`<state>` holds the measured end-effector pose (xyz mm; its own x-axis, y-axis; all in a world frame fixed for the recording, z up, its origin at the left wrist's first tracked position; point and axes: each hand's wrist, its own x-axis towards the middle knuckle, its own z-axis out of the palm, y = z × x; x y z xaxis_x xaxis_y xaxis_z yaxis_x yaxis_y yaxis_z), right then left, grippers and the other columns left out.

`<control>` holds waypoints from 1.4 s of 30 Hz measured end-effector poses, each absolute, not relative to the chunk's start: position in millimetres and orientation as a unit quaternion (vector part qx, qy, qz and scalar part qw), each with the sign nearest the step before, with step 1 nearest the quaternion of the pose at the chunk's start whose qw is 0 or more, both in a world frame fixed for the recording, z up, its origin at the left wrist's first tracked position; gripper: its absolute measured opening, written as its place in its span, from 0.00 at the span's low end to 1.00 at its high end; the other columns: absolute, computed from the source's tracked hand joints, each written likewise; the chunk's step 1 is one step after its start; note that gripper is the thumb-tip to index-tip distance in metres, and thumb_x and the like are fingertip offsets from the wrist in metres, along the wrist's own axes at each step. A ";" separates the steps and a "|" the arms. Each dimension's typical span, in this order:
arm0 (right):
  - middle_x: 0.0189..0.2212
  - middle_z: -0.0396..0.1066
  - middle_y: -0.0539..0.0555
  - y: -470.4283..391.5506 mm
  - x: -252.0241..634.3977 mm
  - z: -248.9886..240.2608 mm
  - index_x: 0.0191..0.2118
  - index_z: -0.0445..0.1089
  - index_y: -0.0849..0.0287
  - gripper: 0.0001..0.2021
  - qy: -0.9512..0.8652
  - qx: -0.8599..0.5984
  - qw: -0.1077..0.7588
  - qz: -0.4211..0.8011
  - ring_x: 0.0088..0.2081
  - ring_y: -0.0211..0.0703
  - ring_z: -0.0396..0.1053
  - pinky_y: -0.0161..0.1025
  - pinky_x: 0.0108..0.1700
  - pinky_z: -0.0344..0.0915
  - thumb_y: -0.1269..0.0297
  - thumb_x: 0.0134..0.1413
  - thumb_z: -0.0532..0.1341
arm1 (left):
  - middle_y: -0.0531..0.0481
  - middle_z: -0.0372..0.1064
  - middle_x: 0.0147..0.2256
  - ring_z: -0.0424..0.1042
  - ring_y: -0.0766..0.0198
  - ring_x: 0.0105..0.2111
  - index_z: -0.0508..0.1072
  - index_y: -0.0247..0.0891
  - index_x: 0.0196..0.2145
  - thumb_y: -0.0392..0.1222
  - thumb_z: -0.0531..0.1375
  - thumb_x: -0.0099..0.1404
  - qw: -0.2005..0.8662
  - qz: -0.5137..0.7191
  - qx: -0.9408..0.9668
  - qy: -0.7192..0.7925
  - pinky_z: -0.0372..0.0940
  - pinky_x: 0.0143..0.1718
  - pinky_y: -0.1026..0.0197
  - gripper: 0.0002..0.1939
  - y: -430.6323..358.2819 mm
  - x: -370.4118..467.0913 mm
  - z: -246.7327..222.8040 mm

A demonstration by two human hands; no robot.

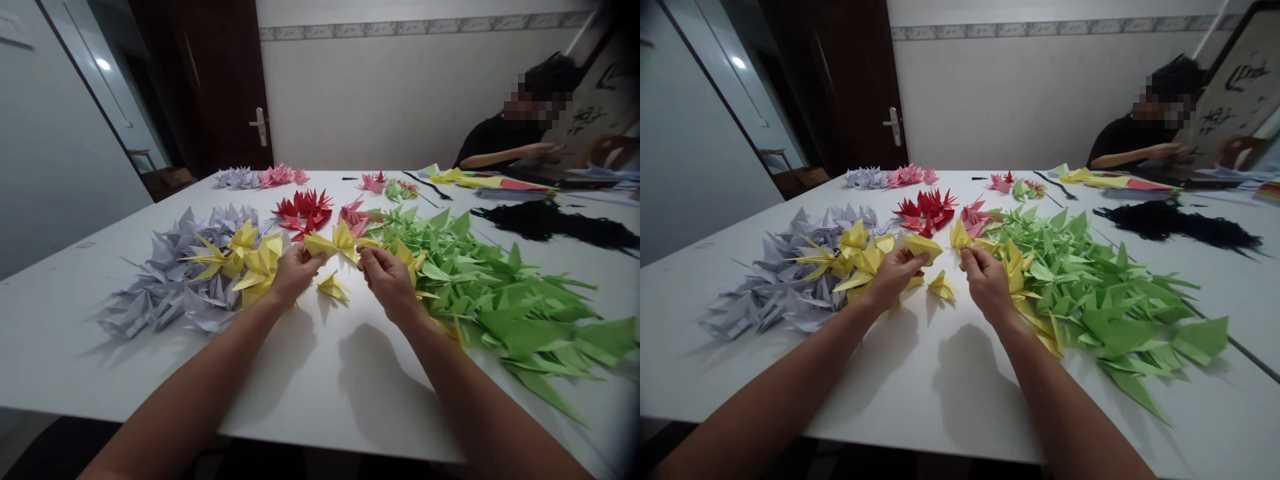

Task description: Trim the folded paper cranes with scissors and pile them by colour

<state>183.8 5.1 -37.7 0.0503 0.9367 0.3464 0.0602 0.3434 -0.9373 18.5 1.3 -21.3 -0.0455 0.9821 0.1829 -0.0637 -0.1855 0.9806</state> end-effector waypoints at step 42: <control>0.18 0.51 0.40 23.3 162.9 -25.3 0.32 0.63 0.58 0.26 -0.474 -0.368 0.479 0.640 0.16 0.26 0.45 0.26 0.15 0.40 0.49 0.30 0.71 | 0.48 0.74 0.36 0.72 0.66 0.34 0.74 0.35 0.39 0.47 0.69 0.49 0.528 0.634 0.461 0.326 0.68 0.34 0.65 0.21 -2.3 22.2 -23.1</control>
